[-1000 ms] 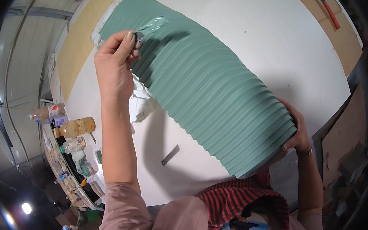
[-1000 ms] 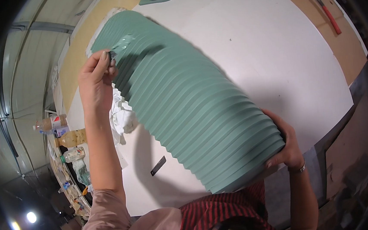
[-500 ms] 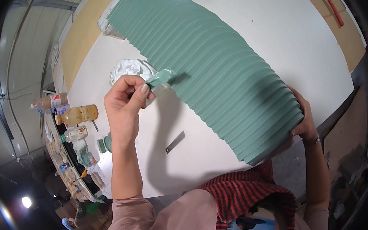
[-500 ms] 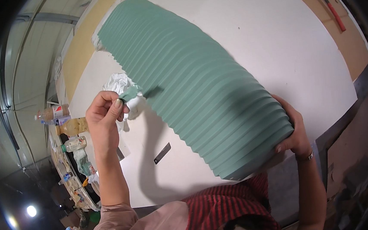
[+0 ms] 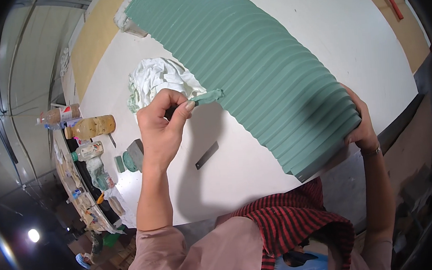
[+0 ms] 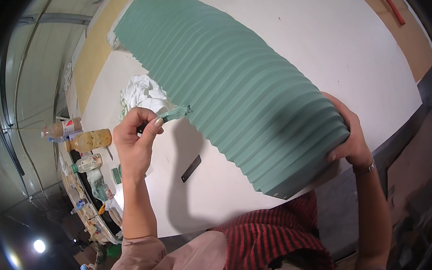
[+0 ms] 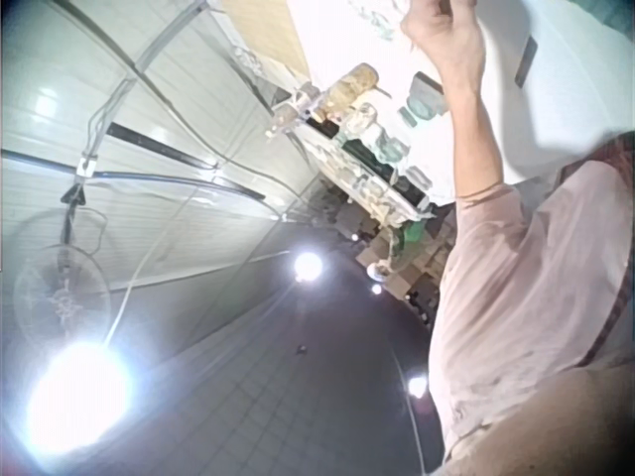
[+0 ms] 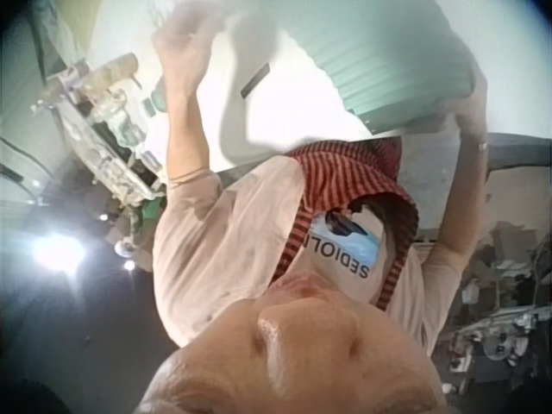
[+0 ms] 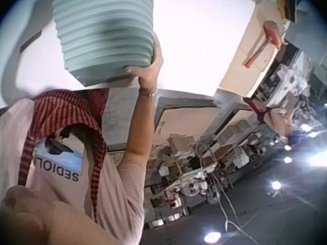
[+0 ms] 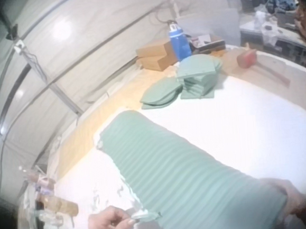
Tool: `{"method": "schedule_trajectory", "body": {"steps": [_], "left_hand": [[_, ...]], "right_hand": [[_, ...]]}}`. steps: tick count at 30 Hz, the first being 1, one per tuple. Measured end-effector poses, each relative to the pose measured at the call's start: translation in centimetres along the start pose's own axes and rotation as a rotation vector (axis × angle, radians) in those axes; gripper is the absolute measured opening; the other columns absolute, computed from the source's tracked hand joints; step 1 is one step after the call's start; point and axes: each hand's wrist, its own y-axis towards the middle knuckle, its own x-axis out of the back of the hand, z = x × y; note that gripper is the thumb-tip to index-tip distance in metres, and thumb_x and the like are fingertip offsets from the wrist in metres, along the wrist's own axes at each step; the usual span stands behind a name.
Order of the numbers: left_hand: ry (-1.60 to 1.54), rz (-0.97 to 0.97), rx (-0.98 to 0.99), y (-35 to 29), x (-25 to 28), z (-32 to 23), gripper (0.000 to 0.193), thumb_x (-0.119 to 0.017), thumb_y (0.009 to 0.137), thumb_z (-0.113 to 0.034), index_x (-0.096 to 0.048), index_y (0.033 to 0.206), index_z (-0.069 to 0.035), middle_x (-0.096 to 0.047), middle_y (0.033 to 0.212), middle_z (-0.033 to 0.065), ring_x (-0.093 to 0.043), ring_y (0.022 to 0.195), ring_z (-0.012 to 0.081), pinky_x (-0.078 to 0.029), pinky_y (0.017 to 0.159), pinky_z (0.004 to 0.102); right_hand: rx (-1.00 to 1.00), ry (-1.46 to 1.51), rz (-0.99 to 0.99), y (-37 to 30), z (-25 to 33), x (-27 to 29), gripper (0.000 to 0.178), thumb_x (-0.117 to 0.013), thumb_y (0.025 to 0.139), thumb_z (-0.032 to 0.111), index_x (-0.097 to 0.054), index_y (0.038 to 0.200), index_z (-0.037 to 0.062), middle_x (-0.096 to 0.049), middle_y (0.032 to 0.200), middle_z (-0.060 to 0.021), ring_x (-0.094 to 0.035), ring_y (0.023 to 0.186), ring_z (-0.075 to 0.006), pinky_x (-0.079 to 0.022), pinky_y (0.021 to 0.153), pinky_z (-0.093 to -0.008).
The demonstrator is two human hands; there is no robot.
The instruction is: The person cleans a ribbed green component with a cloth and then applies a green putty-like substance to a seam using a small metal spatula.
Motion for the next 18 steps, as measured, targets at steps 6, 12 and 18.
{"method": "schedule_trajectory", "body": {"steps": [6,12,18], "left_hand": [[0.094,-0.105,-0.106,0.7,-0.7,0.3,0.013,-0.07,0.087,-0.001,-0.06,0.079,0.0,-0.059,0.063,0.0004,-0.049,0.059,0.0061,-0.039,0.054,0.0229],[0.132,-0.113,-0.174,0.9,-1.2,0.5,0.013,-0.07,0.087,-0.001,-0.06,0.079,0.001,-0.058,0.063,0.0003,-0.049,0.057,0.0068,-0.039,0.053,0.0228],[0.088,-0.097,-0.167,0.4,-1.4,0.9,0.012,-0.069,0.089,-0.002,-0.061,0.08,0.001,-0.061,0.066,0.001,-0.052,0.059,0.0072,-0.041,0.055,0.0229]], "right_hand": [[0.008,-0.007,0.01,-0.1,-0.1,0.1,0.123,-0.088,0.039,0.039,-0.045,0.144,-0.005,-0.056,0.138,-0.0138,-0.05,0.129,-0.0262,-0.033,0.112,-0.036],[0.019,-0.02,0.002,-0.2,0.1,0.0,0.122,-0.087,0.038,0.04,-0.046,0.144,-0.0041,-0.056,0.137,-0.0135,-0.051,0.128,-0.0266,-0.033,0.112,-0.0358],[0.038,-0.058,0.007,0.1,0.8,-0.4,0.125,-0.089,0.037,0.045,-0.047,0.144,-0.0039,-0.057,0.136,-0.013,-0.051,0.128,-0.0263,-0.032,0.112,-0.0351]]}}
